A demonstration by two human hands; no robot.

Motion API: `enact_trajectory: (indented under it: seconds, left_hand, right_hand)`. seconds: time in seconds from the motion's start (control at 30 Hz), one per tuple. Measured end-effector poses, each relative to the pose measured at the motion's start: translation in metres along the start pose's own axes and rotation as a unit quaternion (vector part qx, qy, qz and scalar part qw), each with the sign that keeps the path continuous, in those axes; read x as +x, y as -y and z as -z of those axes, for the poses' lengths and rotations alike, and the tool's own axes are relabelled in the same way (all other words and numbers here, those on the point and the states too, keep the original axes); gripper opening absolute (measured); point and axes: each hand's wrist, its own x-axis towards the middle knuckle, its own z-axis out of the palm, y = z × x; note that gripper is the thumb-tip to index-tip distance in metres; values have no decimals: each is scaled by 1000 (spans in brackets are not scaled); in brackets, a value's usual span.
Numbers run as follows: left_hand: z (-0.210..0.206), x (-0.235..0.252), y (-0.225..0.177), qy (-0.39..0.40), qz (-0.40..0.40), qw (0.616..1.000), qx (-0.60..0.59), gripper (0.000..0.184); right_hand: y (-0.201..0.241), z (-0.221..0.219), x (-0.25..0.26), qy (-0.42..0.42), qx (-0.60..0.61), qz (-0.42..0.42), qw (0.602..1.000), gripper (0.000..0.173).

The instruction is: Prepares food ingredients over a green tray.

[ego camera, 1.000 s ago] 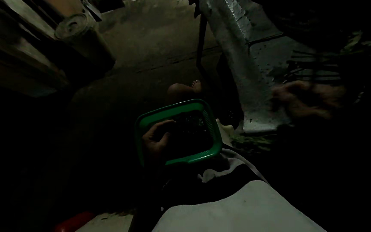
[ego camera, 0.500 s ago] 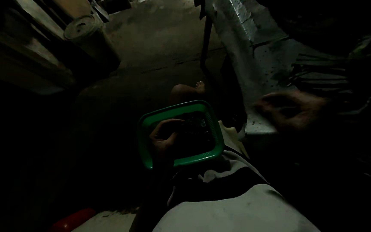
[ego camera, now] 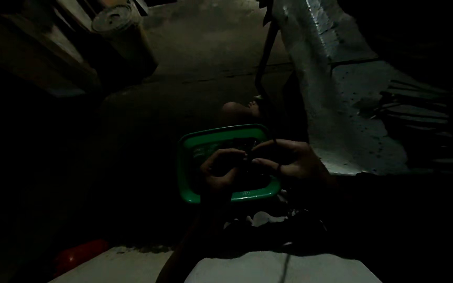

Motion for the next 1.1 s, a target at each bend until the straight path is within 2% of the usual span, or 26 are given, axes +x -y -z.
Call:
enact_trajectory:
  seconds: [0.23,0.37,0.5,0.6,0.7,0.83,0.97,1.1]
  left_hand:
    - [9,1,4,2,-25,999,23,18]
    - [15,2,-3,-14,-8,998,60,16]
    - [28,4,2,-8,-41,996,73,17]
    - [35,6,-5,-3,-42,994,105,16]
    - [37,5,-13,4,-37,988,149,15]
    - [30,6,-11,39,-34,993,105,19]
    - [23,4,-11,53,-17,996,73,20]
    - [23,4,-10,37,-24,995,85,16]
  right_hand:
    - [-12,1,10,4,79,-49,996,1]
    - [-20,6,13,4,91,-78,993,1]
    - [-29,4,15,21,91,-89,992,3]
    - [-35,0,16,25,2,-54,998,8]
    - [-29,-8,11,-14,-87,-15,996,29]
    - [-20,-18,13,10,-29,40,999,24]
    - [-17,-21,15,59,27,5,998,15]
    - [-21,-15,15,87,30,-12,996,16]
